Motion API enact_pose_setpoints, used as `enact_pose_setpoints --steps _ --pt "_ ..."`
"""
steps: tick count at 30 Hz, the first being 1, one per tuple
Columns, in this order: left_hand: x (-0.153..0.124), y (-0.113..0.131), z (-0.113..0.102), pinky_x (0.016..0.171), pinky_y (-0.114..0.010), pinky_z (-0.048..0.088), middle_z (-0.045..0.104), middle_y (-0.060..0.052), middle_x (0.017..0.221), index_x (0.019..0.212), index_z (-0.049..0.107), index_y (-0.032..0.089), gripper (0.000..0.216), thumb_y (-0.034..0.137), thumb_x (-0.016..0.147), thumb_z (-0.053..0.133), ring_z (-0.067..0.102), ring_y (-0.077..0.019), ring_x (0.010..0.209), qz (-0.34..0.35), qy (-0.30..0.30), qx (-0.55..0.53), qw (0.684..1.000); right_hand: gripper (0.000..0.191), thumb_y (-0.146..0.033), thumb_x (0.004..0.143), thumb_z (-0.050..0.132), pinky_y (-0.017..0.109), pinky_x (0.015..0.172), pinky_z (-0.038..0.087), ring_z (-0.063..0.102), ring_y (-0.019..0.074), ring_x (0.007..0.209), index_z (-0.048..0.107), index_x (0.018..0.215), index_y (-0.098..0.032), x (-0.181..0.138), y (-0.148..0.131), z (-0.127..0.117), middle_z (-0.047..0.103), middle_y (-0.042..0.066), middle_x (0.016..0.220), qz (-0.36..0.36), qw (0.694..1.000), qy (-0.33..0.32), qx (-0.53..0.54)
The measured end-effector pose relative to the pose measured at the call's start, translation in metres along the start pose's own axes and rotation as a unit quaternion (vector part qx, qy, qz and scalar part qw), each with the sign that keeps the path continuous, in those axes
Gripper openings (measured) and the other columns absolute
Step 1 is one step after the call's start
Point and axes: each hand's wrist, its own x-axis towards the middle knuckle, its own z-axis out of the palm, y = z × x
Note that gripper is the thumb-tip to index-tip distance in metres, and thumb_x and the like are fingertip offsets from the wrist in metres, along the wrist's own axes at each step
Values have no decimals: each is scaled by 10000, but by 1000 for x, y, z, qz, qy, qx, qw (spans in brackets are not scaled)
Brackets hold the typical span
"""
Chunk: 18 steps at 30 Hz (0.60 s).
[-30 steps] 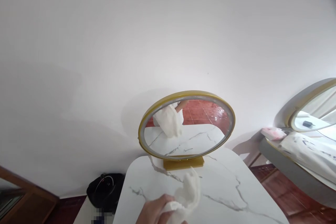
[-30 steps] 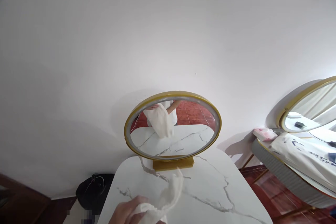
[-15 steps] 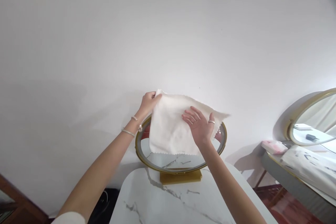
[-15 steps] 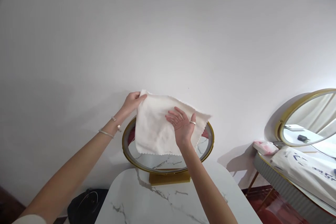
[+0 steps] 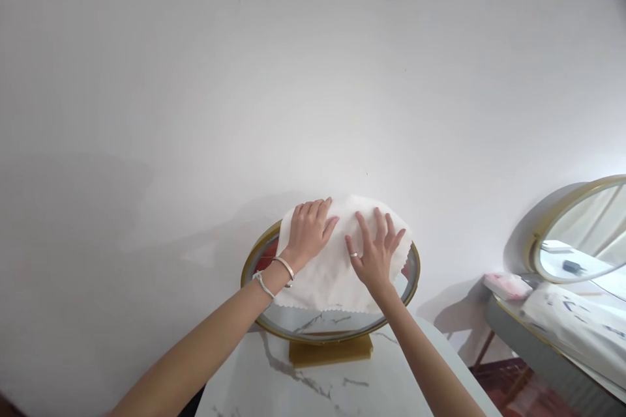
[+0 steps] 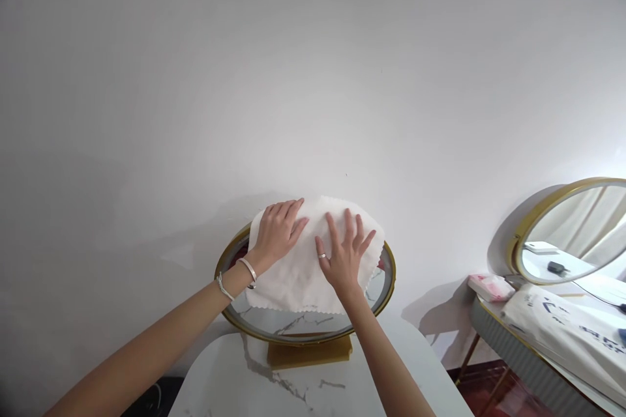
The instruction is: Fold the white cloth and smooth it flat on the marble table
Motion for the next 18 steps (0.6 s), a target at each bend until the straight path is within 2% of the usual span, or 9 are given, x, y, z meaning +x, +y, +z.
enact_pose_setpoints --steps 2,4,7,10,14,18 --pt "2 8 8 880 -379 437 661 -118 1159 1299 521 152 398 356 1007 344 602 -230 1049 14 -8 27 1000 543 -384 971 413 661 1133 56 221 328 1444 322 1496 -279 10 -2 0 314 106 1551 -70 997 -17 -1" --pt "9 13 15 866 -371 431 670 -109 1130 1281 538 156 374 320 1012 336 609 -218 1026 30 -20 36 999 544 -329 984 373 631 1148 46 295 288 1416 274 1515 -265 19 -3 1 407 102 1500 -89 996 -30 10" --pt "21 22 23 842 -377 413 670 -101 1091 1266 550 156 356 307 1008 356 608 -221 986 59 -34 49 996 490 -271 991 330 595 1152 100 416 250 1321 341 1481 -254 23 6 6 532 98 1373 -28 999 -14 24" --pt "30 37 31 829 -387 387 665 -86 1063 1252 558 183 343 307 1009 349 594 -226 961 94 -40 63 993 440 -277 986 358 562 1135 187 458 247 1255 432 1418 -236 16 23 10 567 108 1294 21 999 24 15" --pt "44 63 45 814 -380 365 669 -79 996 1147 607 186 305 304 1008 362 593 -223 932 143 -56 75 985 449 -331 993 342 587 1110 220 432 272 1281 415 1423 -221 -2 45 16 537 135 1328 77 995 61 13" --pt "54 77 56 790 -355 368 688 -69 968 1030 645 169 304 247 1014 352 611 -207 938 195 -87 79 974 535 -407 995 314 657 1081 212 367 325 1348 314 1488 -198 -24 62 19 435 187 1435 155 986 62 22"
